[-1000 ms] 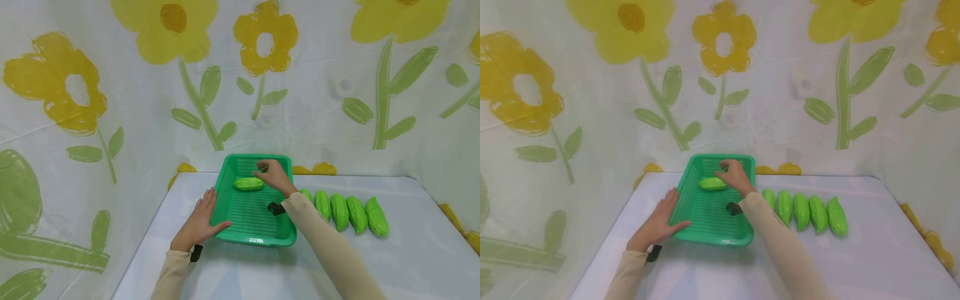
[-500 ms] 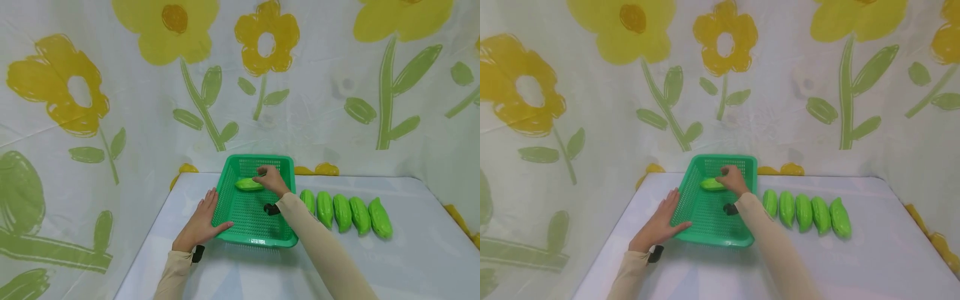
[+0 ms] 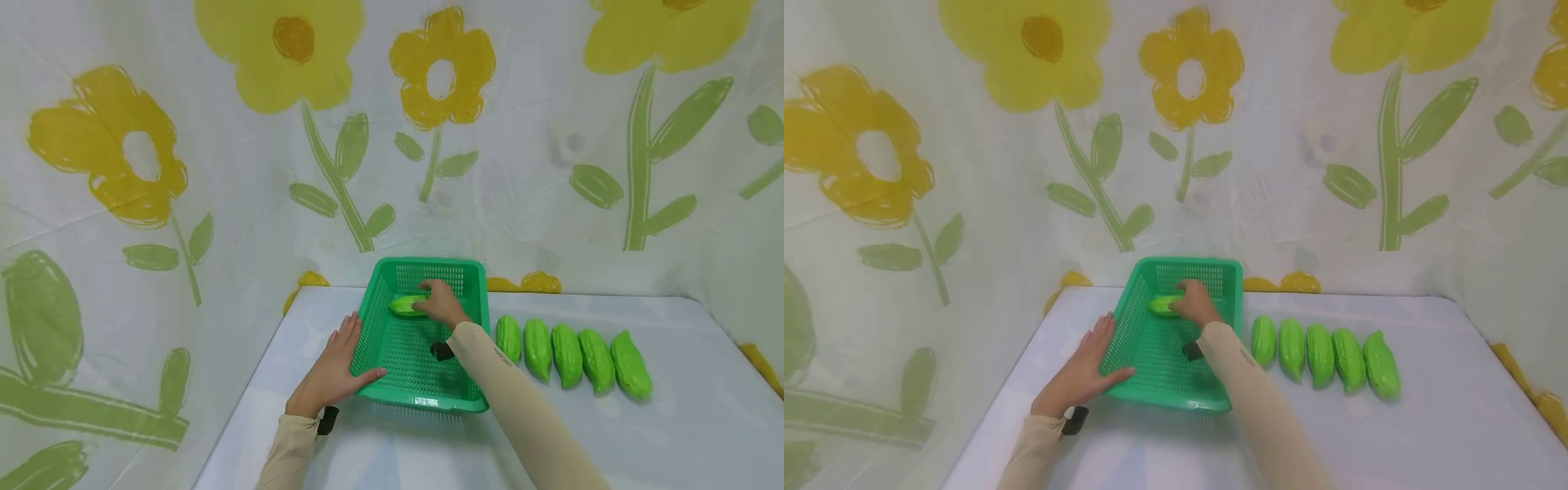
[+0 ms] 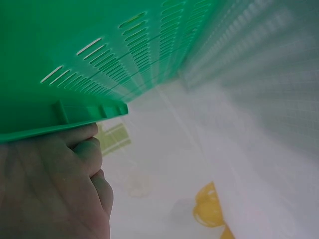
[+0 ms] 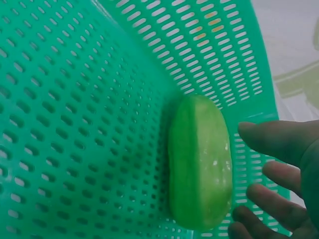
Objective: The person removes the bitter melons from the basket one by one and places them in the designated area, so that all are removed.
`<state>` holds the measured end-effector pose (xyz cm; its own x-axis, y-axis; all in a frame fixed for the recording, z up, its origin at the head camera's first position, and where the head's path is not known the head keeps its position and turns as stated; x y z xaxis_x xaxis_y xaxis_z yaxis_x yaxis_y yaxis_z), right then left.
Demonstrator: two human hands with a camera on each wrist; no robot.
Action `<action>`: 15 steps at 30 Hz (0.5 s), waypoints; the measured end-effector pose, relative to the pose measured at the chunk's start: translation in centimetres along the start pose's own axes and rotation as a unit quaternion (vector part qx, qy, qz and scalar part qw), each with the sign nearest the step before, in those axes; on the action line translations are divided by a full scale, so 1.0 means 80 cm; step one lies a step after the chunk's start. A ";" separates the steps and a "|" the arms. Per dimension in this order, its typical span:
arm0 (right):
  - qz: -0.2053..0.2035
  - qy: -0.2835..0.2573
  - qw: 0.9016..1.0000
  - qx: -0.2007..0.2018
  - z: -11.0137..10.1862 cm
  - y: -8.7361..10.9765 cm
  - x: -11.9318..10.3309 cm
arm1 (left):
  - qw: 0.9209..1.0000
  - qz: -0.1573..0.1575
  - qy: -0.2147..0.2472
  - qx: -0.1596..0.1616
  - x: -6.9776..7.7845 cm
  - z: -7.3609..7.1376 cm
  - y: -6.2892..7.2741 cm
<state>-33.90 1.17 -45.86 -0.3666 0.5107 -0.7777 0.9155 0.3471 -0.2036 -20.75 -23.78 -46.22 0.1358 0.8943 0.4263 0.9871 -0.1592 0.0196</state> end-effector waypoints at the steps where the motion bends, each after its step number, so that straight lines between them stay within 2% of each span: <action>1: -0.003 0.006 1.000 0.001 0.001 0.000 0.001 | 1.000 0.000 -0.002 0.001 0.000 0.001 0.000; 5: -0.011 0.019 1.000 -0.002 0.002 -0.003 0.004 | 1.000 0.000 -0.002 0.009 -0.001 0.002 -0.002; 15: -0.014 0.068 0.996 -0.051 0.009 -0.001 0.008 | 1.000 -0.007 -0.003 -0.002 -0.001 0.002 -0.001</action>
<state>-34.12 0.90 -46.72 -0.4176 0.5985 -0.6837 0.8854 0.4370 -0.1583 -20.78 -23.74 -46.43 0.1217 0.8995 0.4197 0.9887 -0.1473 0.0291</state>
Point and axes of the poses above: each hand's wrist, its own y-axis away from the middle knuckle, its own z-axis out of the palm, x = y × z, the point moved 1 cm from there along -y, towards the middle knuckle, and after that the axes turned 13 degrees about -z, right-handed, at the moved point
